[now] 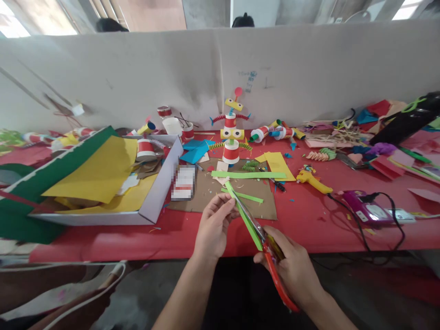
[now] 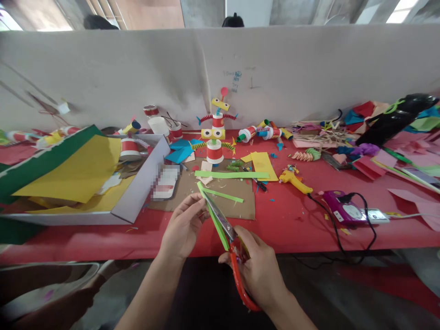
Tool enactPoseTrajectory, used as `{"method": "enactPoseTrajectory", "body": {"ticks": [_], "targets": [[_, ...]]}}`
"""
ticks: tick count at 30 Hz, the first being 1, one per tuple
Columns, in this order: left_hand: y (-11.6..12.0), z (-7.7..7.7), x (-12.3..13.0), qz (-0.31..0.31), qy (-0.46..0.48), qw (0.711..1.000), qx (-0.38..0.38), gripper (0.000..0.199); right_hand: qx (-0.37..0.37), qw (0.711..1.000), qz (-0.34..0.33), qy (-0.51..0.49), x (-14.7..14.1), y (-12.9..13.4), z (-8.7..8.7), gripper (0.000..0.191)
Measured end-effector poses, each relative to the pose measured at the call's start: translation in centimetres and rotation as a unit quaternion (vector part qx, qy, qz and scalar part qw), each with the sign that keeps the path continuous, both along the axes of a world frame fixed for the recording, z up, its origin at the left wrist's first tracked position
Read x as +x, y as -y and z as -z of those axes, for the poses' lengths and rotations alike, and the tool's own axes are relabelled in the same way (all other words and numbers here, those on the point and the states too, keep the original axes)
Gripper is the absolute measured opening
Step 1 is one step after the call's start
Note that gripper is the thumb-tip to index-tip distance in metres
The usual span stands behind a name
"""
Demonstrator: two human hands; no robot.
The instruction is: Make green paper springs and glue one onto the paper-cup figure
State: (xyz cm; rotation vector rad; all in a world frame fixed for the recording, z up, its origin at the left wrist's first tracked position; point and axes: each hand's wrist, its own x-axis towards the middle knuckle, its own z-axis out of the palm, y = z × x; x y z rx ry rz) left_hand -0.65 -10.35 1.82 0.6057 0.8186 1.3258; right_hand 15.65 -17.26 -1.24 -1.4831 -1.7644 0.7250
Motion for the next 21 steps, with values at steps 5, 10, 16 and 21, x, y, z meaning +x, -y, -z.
{"method": "enactPoseTrajectory", "body": {"ticks": [5,10,16,21], "targets": [[-0.9,-0.6,-0.4,-0.003,-0.024,1.000,0.014,0.016,0.015,0.999,0.014,0.035,0.1,0.1,0.1,0.039],[-0.9,-0.3,-0.3,-0.001,-0.039,0.999,0.018,0.015,0.006,0.999,0.020,0.051,0.0,0.0,-0.1,0.049],[-0.4,0.4,-0.1,-0.018,-0.007,1.000,0.003,0.013,-0.018,0.998,0.017,0.052,-0.2,-0.1,-0.4,0.067],[0.0,0.4,0.0,-0.021,-0.005,1.000,-0.008,0.014,-0.034,0.998,0.007,0.045,-0.2,-0.1,-0.3,0.068]]}}
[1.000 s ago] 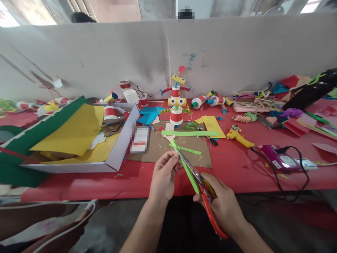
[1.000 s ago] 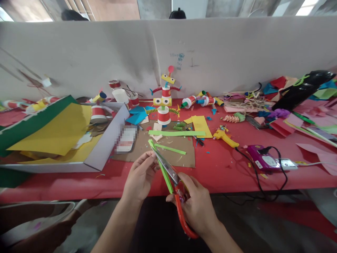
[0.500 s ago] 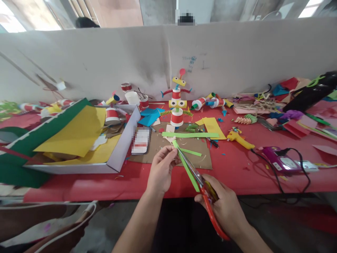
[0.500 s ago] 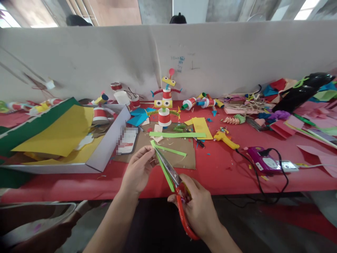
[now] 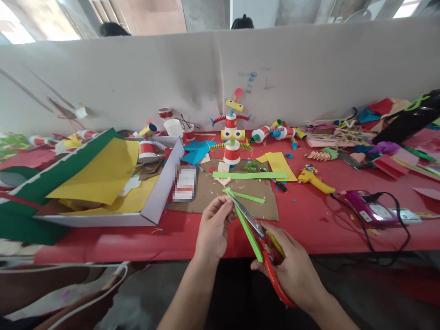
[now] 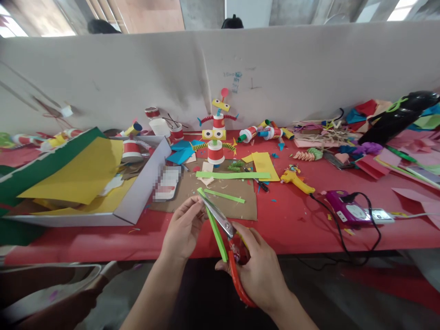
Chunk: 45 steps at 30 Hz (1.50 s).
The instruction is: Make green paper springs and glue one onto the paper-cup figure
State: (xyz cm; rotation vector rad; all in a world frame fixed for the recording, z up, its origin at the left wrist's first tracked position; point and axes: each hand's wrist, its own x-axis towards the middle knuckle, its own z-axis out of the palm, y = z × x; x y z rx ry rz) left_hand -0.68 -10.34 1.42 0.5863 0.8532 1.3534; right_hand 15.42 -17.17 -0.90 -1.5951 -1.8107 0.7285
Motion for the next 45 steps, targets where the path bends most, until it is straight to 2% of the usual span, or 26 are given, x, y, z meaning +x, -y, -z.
{"method": "enactPoseTrajectory", "body": {"ticks": [3,9,21,24,27,30,32,35,36,37,39,41,43,45], "targets": [[0.3,0.0,0.2,0.009,0.001,1.000,-0.002,0.013,-0.002,1.000,-0.005,-0.003,0.0,0.0,0.1,0.067],[0.6,0.1,0.4,0.018,0.001,1.000,-0.005,0.011,0.002,1.000,-0.020,-0.015,0.1,-0.1,0.2,0.054],[0.5,0.2,0.5,0.030,-0.018,0.999,-0.017,0.015,-0.002,0.997,-0.034,-0.062,0.3,0.1,0.8,0.050],[-0.6,0.6,-0.4,0.022,-0.063,0.997,-0.025,0.017,-0.010,0.998,0.010,-0.057,0.6,-0.3,0.9,0.042],[-3.0,1.1,-2.4,-0.018,-0.191,0.981,-0.023,0.018,-0.027,0.997,0.076,-0.019,1.4,-0.7,0.9,0.039],[-6.2,1.6,-4.7,-0.040,-0.373,0.927,-0.002,0.013,-0.049,0.992,0.108,0.033,2.6,-1.2,0.9,0.042],[-7.7,2.0,-5.8,-0.025,-0.493,0.869,0.012,0.013,-0.057,0.989,0.120,0.069,3.4,-1.5,1.1,0.045],[-8.1,2.7,-5.7,-0.107,-0.685,0.718,0.065,0.030,-0.064,0.983,0.133,0.105,4.3,-1.8,1.4,0.047],[-7.7,2.9,-5.1,-0.122,-0.726,0.671,0.094,0.033,-0.066,0.983,0.135,0.107,4.5,-1.9,1.5,0.047],[-7.1,3.1,-4.2,-0.100,-0.751,0.640,0.129,0.034,-0.067,0.983,0.136,0.105,4.6,-1.9,1.6,0.047],[-6.0,3.4,-2.0,0.014,-0.761,0.610,0.223,0.034,-0.065,0.984,0.137,0.095,4.6,-2.0,1.8,0.048],[-5.2,3.7,0.2,0.084,-0.763,0.577,0.280,0.035,-0.063,0.985,0.140,0.081,4.6,-2.1,1.9,0.049],[-5.1,3.9,2.0,0.110,-0.783,0.551,0.268,0.032,-0.064,0.985,0.146,0.061,4.7,-2.0,2.1,0.049],[-5.5,3.9,2.9,0.122,-0.795,0.542,0.243,0.026,-0.063,0.985,0.158,0.025,4.9,-1.9,2.2,0.050]]}}
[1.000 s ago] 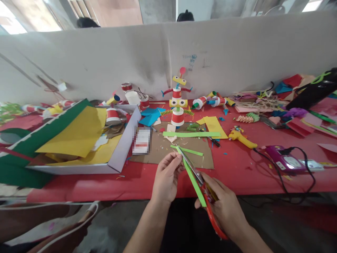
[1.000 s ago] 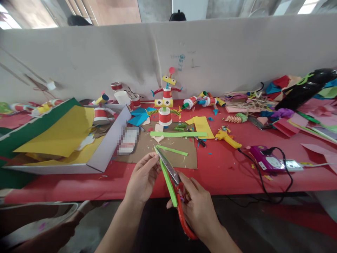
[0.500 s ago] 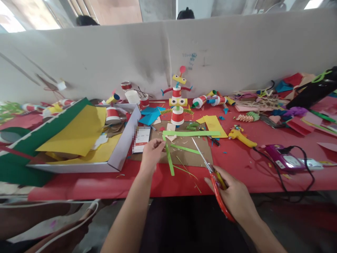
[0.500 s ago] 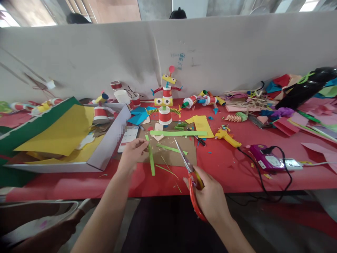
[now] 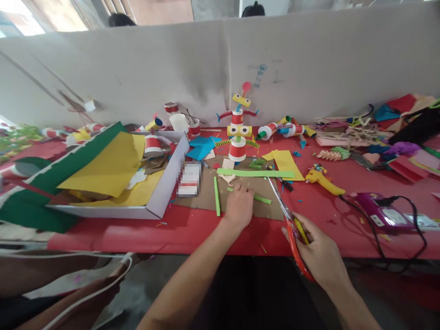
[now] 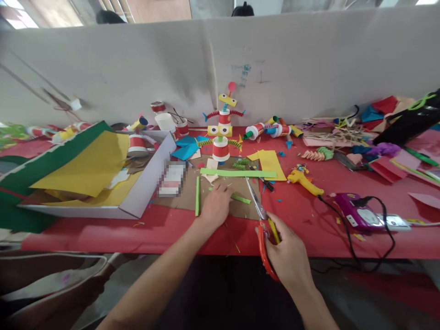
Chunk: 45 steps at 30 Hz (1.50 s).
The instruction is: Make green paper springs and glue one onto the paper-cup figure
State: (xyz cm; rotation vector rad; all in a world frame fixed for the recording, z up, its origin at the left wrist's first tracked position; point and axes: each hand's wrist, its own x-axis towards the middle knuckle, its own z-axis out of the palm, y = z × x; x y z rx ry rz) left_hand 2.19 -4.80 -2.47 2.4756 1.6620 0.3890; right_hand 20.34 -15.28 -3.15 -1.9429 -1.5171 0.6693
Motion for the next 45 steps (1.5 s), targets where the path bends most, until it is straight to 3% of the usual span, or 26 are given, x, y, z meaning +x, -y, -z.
{"method": "enactPoseTrajectory", "body": {"ticks": [4,7,11,13,19,24,28,33,37,41,45], "targets": [[-0.5,-0.5,0.2,0.034,0.048,0.998,-0.003,0.014,0.030,0.989,0.041,-0.136,0.2,0.2,0.1,0.053],[0.8,-1.1,0.2,0.086,0.119,0.989,0.009,0.018,0.057,0.967,0.082,-0.234,0.1,0.1,-0.3,0.052],[2.8,-1.7,0.5,0.147,0.132,0.980,0.000,0.021,0.082,0.956,0.096,-0.265,0.1,-0.3,-1.2,0.053],[2.9,-1.6,0.5,0.131,0.106,0.986,0.013,0.022,0.086,0.957,0.090,-0.262,0.2,-0.4,-1.5,0.055],[-0.3,-0.9,0.4,-0.032,0.006,0.999,0.021,0.026,0.076,0.944,0.095,-0.308,-0.2,0.1,-1.4,0.054],[-1.4,-0.2,0.0,-0.020,-0.014,1.000,0.006,0.020,0.060,0.932,0.118,-0.338,-0.6,0.4,-1.5,0.057],[0.1,-0.7,-0.3,-0.027,0.084,0.996,-0.012,0.018,0.056,0.898,0.117,-0.420,-1.3,0.1,-1.5,0.054],[4.5,-1.8,0.6,0.008,0.244,0.968,-0.049,0.017,0.111,0.881,0.107,-0.446,-3.0,-0.8,-1.9,0.048],[7.6,-1.9,1.7,0.024,0.346,0.936,-0.067,0.017,0.136,0.894,0.099,-0.416,-3.7,-1.0,-2.3,0.049],[8.6,-1.8,1.6,0.001,0.474,0.866,-0.159,0.024,0.126,0.927,0.072,-0.345,-3.4,-0.9,-2.4,0.048],[8.2,-1.5,0.7,-0.019,0.492,0.830,-0.261,0.012,0.114,0.936,0.027,-0.331,-3.3,-1.0,-2.4,0.046]]}}
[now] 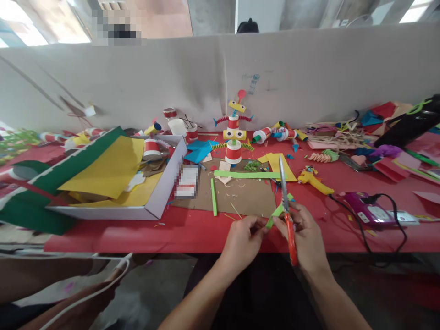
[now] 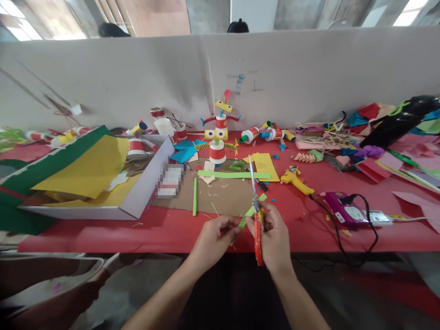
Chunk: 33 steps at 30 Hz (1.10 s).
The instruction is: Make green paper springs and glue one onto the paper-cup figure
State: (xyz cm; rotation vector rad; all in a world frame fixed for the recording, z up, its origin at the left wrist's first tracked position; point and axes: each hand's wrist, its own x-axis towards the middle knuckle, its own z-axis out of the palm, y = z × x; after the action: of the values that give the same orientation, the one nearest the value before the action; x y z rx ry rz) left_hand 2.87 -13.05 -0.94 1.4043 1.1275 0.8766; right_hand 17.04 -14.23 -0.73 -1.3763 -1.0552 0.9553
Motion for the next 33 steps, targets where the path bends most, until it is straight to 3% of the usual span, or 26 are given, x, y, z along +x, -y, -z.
{"method": "enactPoseTrajectory", "body": {"ticks": [2,6,15,17,19,21,23,27,33], "targets": [[-0.2,0.0,-0.4,0.010,0.026,0.998,-0.064,0.008,-0.007,1.000,-0.007,0.005,-0.1,-0.1,0.0,0.045],[-0.2,-0.6,-0.7,0.042,0.114,0.976,-0.180,0.019,0.006,0.999,0.029,-0.019,-0.2,-0.4,-0.3,0.044],[0.1,-0.7,-1.6,0.112,0.108,0.968,-0.195,0.021,0.070,0.986,0.091,-0.122,0.8,-2.2,-1.6,0.053],[-0.1,-0.7,-1.6,0.080,0.127,0.969,-0.194,0.020,0.085,0.983,0.105,-0.122,1.3,-2.3,-1.9,0.052],[-0.6,-0.7,-1.6,-0.004,0.174,0.968,-0.181,0.018,0.087,0.982,0.113,-0.123,1.7,-2.0,-2.2,0.049],[-1.2,-0.9,-1.5,-0.091,0.231,0.953,-0.173,0.018,0.069,0.986,0.091,-0.118,2.0,-1.2,-2.3,0.045],[-1.7,-1.3,-1.3,-0.137,0.275,0.934,-0.181,0.020,0.032,0.992,0.048,-0.111,1.8,-0.1,-2.3,0.043],[-1.8,-2.0,-0.8,-0.148,0.299,0.926,-0.179,0.024,-0.037,0.994,-0.027,-0.095,0.3,1.4,-2.0,0.048],[-1.0,-2.1,-0.5,-0.138,0.284,0.933,-0.174,0.021,-0.031,0.993,-0.061,-0.096,-2.0,1.3,-2.0,0.042]]}}
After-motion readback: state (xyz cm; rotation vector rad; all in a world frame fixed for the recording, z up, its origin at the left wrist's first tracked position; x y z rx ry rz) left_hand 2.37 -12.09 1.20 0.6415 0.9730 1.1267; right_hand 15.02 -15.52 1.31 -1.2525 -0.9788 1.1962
